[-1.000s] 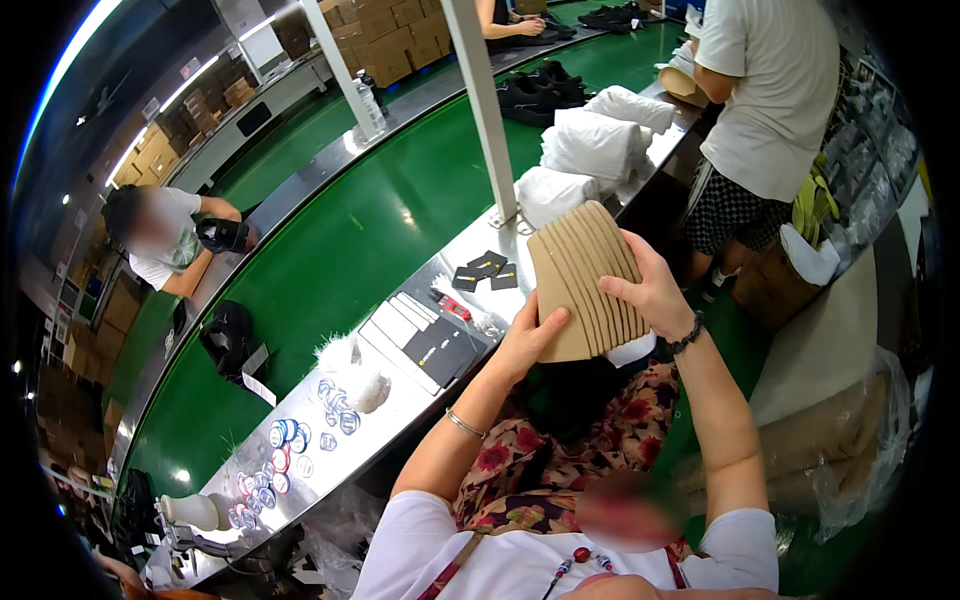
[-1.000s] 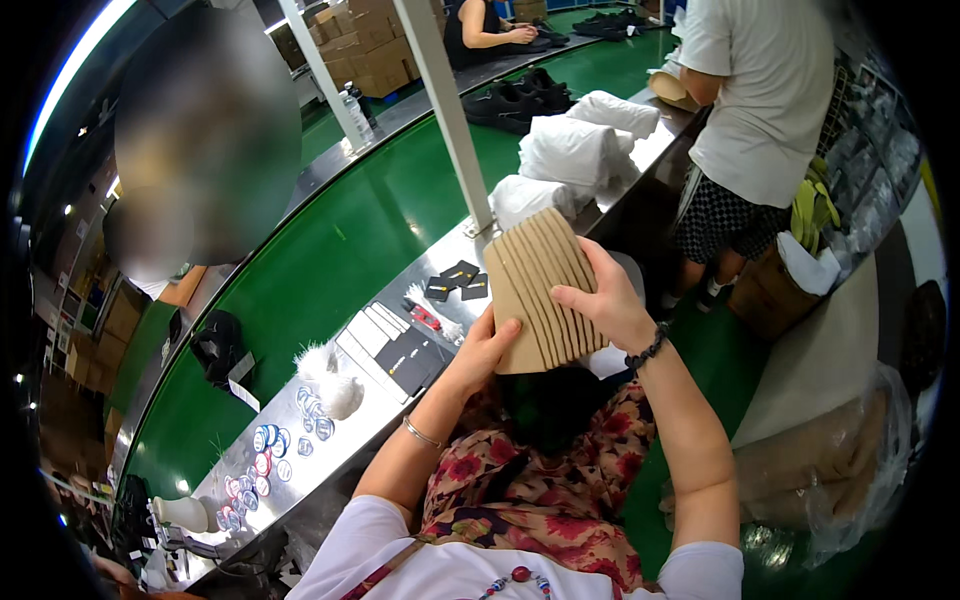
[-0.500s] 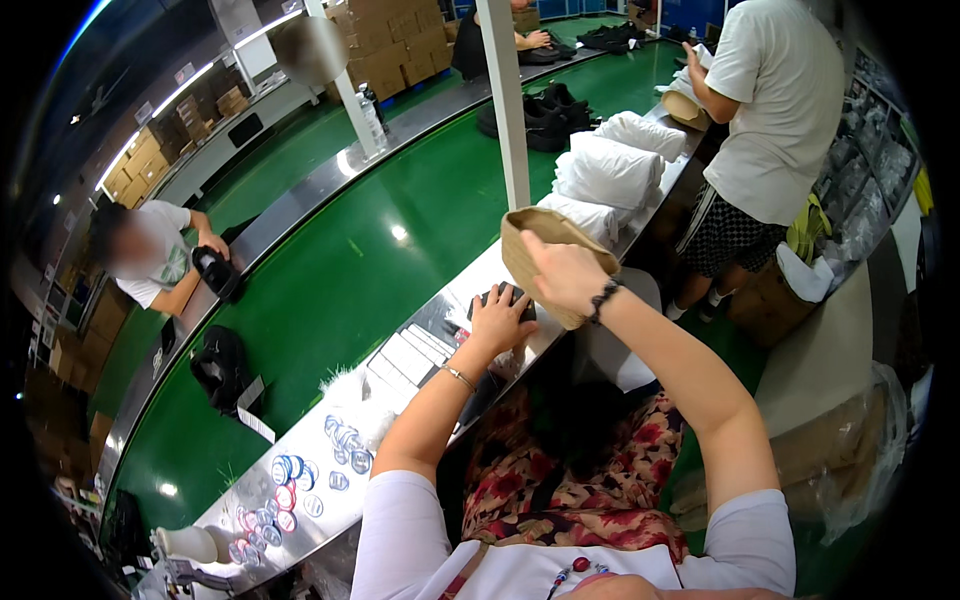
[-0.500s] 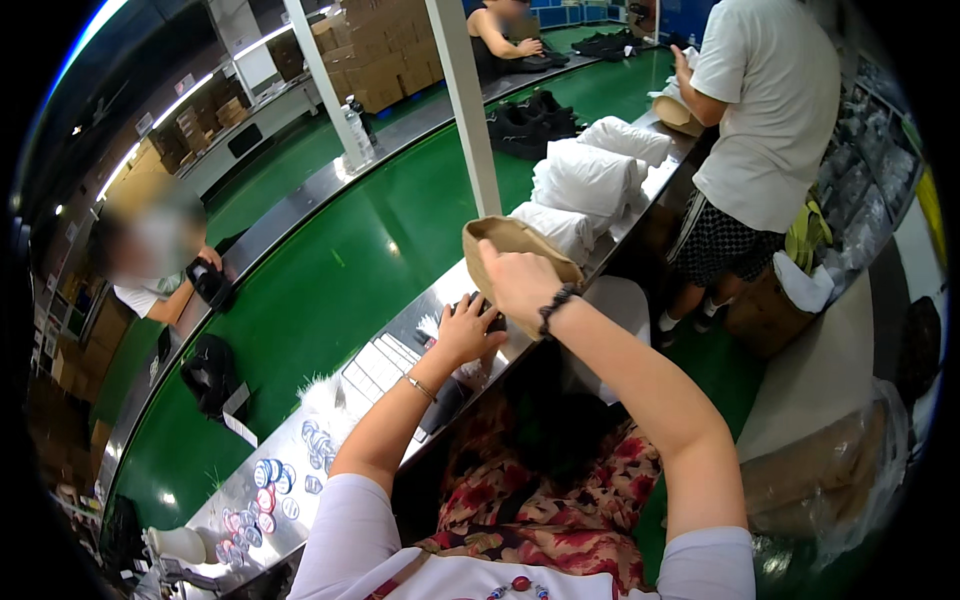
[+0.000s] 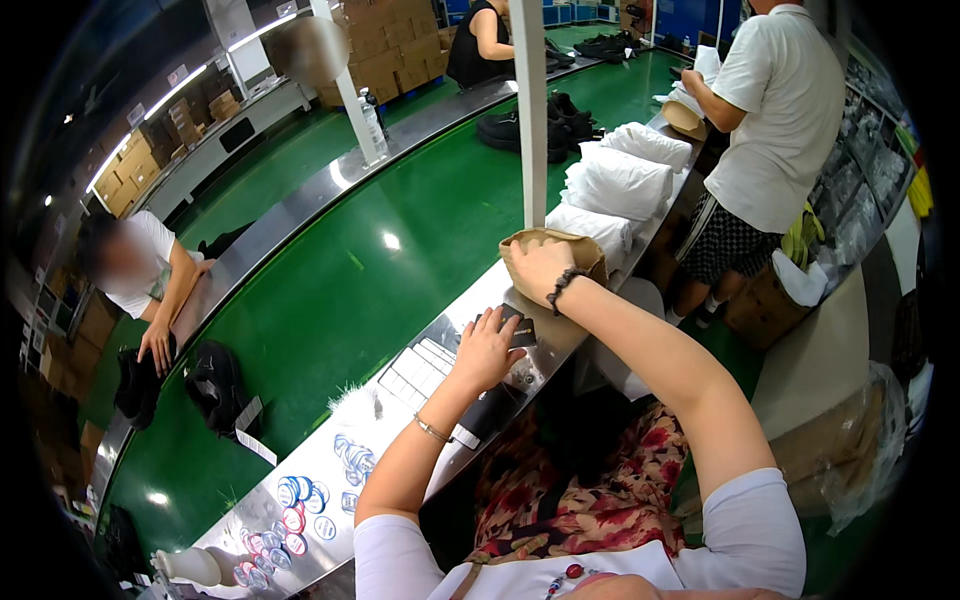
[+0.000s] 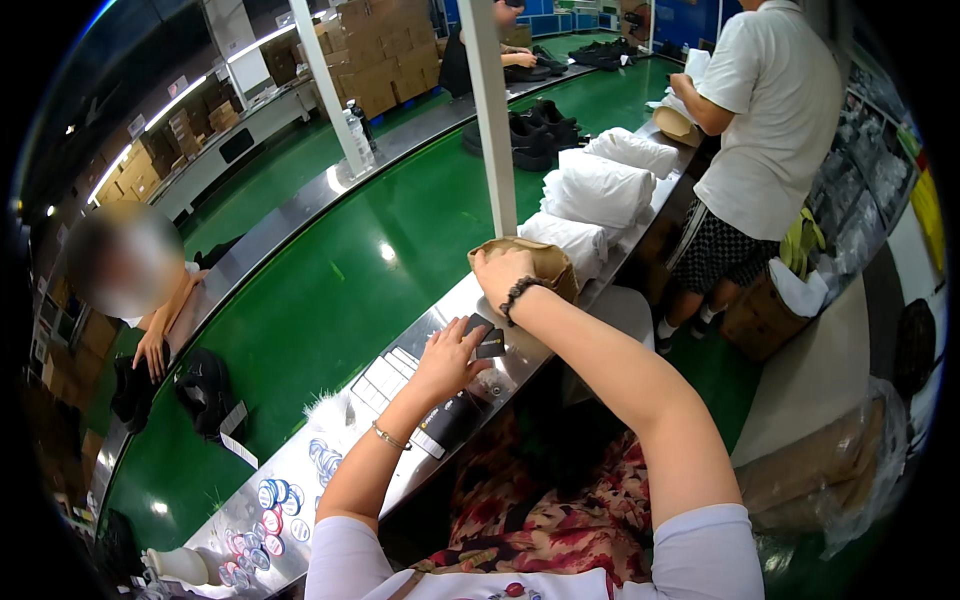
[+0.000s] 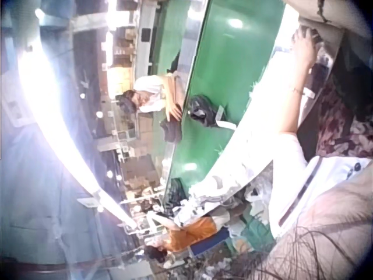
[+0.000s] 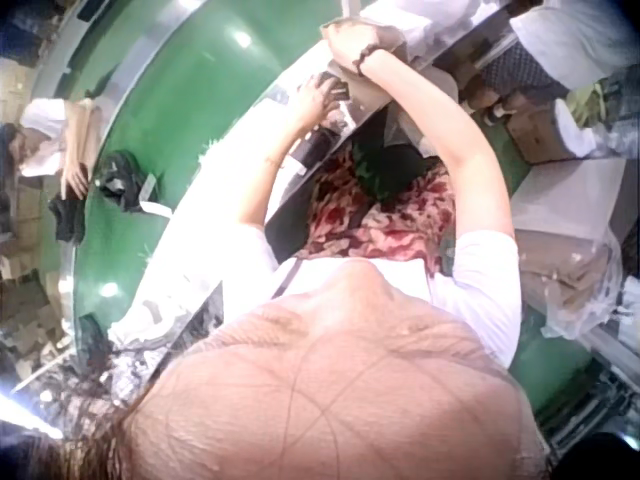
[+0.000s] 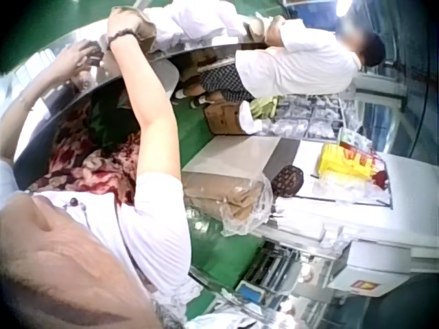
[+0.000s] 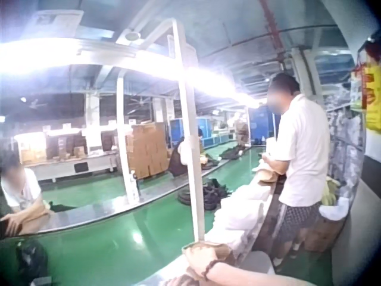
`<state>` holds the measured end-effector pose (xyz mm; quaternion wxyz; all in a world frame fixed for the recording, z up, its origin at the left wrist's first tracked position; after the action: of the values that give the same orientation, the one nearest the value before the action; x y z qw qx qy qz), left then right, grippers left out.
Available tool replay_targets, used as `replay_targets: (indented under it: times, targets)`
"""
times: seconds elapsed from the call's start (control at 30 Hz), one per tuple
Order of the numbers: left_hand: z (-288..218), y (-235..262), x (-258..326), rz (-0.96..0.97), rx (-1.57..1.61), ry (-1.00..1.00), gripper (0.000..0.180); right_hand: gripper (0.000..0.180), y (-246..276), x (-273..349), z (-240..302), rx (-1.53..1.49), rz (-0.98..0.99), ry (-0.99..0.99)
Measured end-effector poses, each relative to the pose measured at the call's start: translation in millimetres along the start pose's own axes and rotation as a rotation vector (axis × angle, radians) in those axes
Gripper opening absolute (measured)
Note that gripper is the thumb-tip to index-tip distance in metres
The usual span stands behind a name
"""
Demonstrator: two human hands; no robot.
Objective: The person takes cardboard shoe inserts and wraps them in white protective paper before stacking the wrapped components on a table.
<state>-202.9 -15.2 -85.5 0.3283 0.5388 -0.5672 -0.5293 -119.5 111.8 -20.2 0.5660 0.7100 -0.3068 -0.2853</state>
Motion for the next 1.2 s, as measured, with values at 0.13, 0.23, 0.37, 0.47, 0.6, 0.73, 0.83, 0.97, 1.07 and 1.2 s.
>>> replay_targets:
  times: [0.13, 0.23, 0.37, 0.47, 0.6, 0.73, 0.83, 0.97, 1.07, 1.2]
  targets:
    - [1, 32, 25, -0.166, 0.195, 0.013, 0.053, 0.034, 17, 17, 11, -0.027, -0.356, 0.025]
    - [-18, 38, 23, -0.260, 0.356, -0.053, 0.049, 0.019, 63, 51, 9, -0.266, -0.488, 0.089]
    - [-16, 5, -6, -0.367, 0.609, 0.021, 0.046, 0.013, -4, 32, -30, -0.125, -0.306, 0.031]
    - [-9, 4, -16, -0.393, 0.633, 0.164, 0.039, 0.012, 3, 30, -13, -0.209, -0.237, 0.006]
    - [-20, 7, -17, -0.445, 0.584, 0.124, 0.038, 0.017, -6, 27, -28, -0.269, -0.253, 0.027]
    - [-8, 8, -18, -0.399, 0.624, 0.194, 0.040, 0.023, -7, 8, -31, -0.307, -0.224, 0.037]
    - [-3, 1, -35, -0.417, 0.661, 0.214, 0.042, 0.024, -17, -17, -36, -0.390, -0.175, 0.066]
    - [-1, -12, -61, -0.522, 0.766, 0.259, 0.045, 0.024, -27, -47, -36, -0.404, -0.085, 0.163]
    - [3, -26, -82, -0.647, 0.900, 0.389, 0.045, 0.022, -52, -71, -49, -0.500, 0.005, 0.138]
    - [18, -38, -106, -0.580, 1.145, 0.645, 0.053, 0.020, -48, -60, -54, -0.612, -0.063, 0.133]
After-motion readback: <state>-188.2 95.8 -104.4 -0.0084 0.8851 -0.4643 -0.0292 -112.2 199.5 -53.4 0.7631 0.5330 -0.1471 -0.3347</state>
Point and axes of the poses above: each hand's wrist, its own x-axis away from the middle knuckle, its own y-axis out of the back of the hand, z = x × y, the point moved 3 cm from there along -x, towards the middle knuckle, and after that the axes turned 3 degrees about -y, right-handed, at the moved point
